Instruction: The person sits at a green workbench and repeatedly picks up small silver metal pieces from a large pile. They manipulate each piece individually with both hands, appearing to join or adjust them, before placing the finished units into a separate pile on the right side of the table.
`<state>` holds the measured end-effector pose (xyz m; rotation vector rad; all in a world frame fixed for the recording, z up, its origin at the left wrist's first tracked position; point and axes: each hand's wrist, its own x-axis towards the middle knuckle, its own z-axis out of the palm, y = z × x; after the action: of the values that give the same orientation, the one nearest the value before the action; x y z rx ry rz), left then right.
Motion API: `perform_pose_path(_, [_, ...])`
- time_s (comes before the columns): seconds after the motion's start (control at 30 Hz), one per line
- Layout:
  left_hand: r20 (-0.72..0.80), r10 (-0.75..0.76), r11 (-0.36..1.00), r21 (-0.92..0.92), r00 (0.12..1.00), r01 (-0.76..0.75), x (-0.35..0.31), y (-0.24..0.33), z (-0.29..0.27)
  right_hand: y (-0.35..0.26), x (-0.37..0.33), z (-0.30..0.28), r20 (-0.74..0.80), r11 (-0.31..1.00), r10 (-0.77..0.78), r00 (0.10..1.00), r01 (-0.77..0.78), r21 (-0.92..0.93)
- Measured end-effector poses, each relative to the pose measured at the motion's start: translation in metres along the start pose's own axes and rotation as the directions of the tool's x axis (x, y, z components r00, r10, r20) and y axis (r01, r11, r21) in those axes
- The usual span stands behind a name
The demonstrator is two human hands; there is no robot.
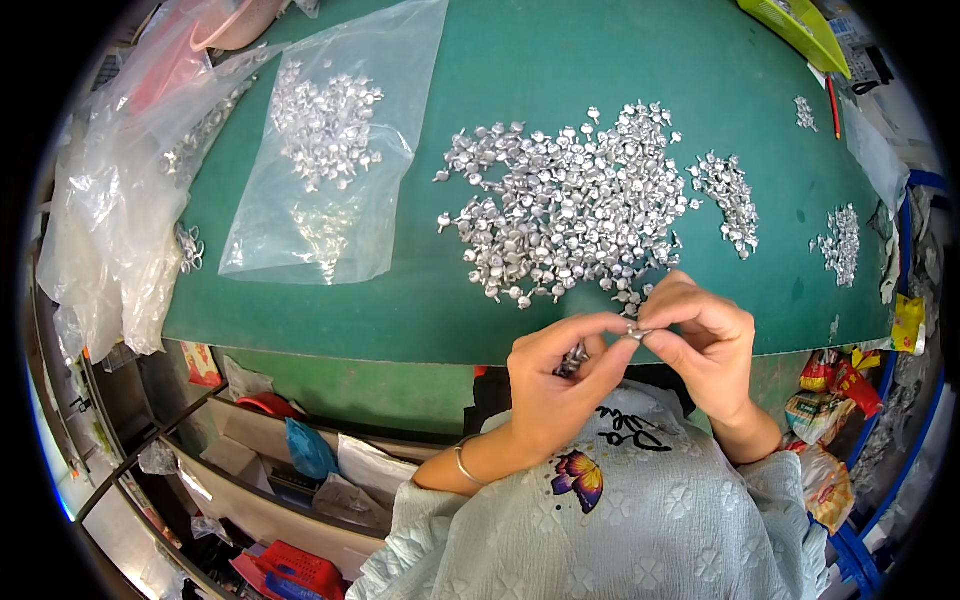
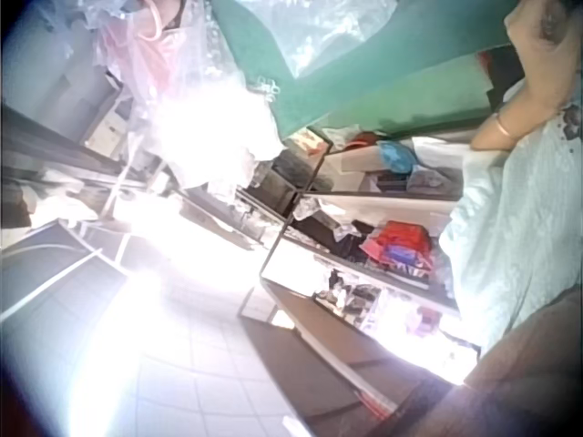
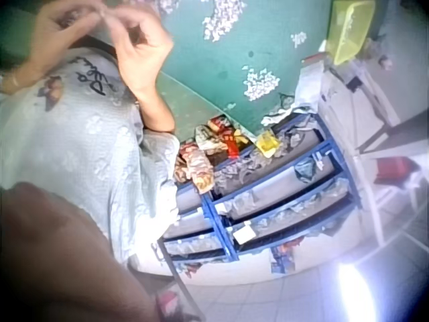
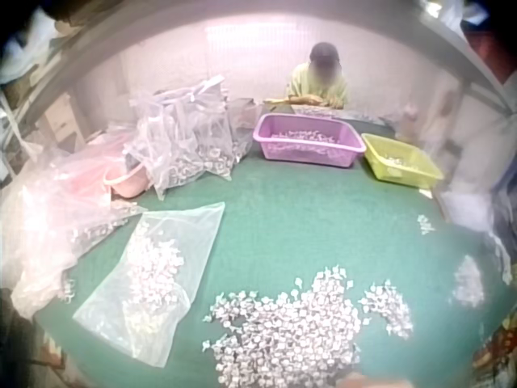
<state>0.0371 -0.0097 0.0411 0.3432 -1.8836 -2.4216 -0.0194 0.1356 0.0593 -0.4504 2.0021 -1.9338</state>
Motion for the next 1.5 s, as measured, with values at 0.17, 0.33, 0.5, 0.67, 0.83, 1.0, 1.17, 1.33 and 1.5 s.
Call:
perform_pose_path(0.17, [0.213,-0.366,0.837,-0.349,0.906,0.421,0.006,-0.007,-0.005,0.0,0.005,-0.004,0.107,0.941,-0.136,0.985,0.162,-0.298])
perform_pose_path(0.33, [0.505,-0.399,0.41,-0.648,0.765,0.642,0.012,-0.017,-0.012,0.013,0.035,-0.011,-0.031,0.758,-0.246,0.969,0.173,-0.629])
perform_pose_path(0.5, [0.501,-0.378,0.436,-0.645,0.778,0.627,0.014,-0.016,-0.011,0.032,0.064,-0.004,0.119,0.475,-0.307,0.944,0.26,-0.84])
perform_pose_path(0.67, [0.4,-0.432,0.549,-0.594,0.808,0.588,0.012,-0.017,-0.01,0.038,0.047,-0.017,0.164,0.46,-0.335,0.928,0.314,-0.831])
perform_pose_path(0.83, [0.274,-0.437,0.661,-0.548,0.857,0.513,0.009,-0.024,-0.005,0.039,0.034,-0.023,-0.011,0.638,-0.368,0.93,0.244,-0.731])
perform_pose_path(1.0, [0.144,-0.408,0.748,-0.514,0.902,0.42,0.01,-0.02,0.002,0.026,0.015,-0.023,-0.169,0.965,0.197,0.966,-0.161,0.206])
perform_pose_path(1.17, [0.055,-0.106,0.966,-0.232,0.993,0.116,0.016,-0.018,0.013,0.02,0.005,-0.016,-0.027,0.894,0.257,0.966,-0.228,0.385])
perform_pose_path(1.33, [0.122,-0.01,0.994,-0.11,0.992,0.024,0.02,-0.014,0.011,0.013,0.0,-0.013,-0.065,0.945,0.18,0.982,-0.154,0.29])
perform_pose_path(1.5, [0.129,-0.054,0.981,-0.177,0.99,0.076,0.019,-0.015,0.01,0.007,0.0,-0.01,-0.097,0.981,0.092,0.991,-0.074,0.177])
